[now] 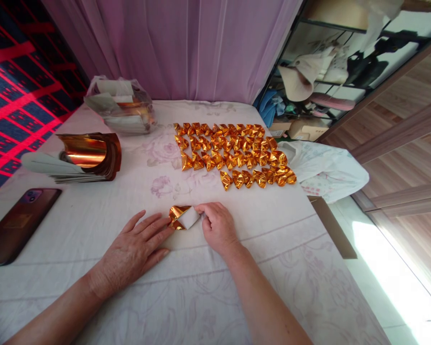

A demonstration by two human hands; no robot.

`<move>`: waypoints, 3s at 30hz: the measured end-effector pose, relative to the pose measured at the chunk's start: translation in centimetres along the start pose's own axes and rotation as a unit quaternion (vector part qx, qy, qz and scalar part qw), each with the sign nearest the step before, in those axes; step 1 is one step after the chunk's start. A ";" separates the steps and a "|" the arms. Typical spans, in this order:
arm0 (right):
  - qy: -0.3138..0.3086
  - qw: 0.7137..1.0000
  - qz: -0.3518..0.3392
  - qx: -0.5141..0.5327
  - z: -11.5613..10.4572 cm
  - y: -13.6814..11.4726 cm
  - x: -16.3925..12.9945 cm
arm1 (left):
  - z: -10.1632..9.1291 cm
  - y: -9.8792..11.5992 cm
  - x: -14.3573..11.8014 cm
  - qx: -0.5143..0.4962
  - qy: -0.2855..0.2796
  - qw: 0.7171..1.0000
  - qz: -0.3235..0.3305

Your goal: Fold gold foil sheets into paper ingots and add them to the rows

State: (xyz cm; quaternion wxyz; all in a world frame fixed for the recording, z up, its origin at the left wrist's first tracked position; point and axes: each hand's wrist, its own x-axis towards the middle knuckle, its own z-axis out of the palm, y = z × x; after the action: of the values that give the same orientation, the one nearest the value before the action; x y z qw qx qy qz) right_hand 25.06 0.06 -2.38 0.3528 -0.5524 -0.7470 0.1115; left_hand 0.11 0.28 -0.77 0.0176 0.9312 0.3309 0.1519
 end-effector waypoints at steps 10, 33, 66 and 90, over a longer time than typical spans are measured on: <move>-0.034 0.998 -0.060 0.013 -0.1 -0.6 -0.2 | -0.4 -0.5 0.2 0.040 0.017 0.999 -0.027; -0.070 0.993 -0.091 0.030 0.9 -2.2 -0.4 | 0.3 0.5 0.1 0.023 0.016 0.999 -0.028; -0.038 0.999 -0.038 0.007 1.7 -2.7 -0.3 | 0.5 2.0 2.4 -0.113 0.023 0.975 -0.190; -0.023 1.000 -0.007 -0.014 1.3 -2.9 -0.1 | 0.4 1.9 2.8 -0.132 0.023 0.970 -0.201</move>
State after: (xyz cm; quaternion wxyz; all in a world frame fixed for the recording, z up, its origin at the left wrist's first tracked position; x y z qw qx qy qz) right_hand 22.09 -0.79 -1.73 0.3287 -0.5490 -0.7604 0.1111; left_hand 3.43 0.60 -0.13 0.1631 0.8311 0.4889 0.2089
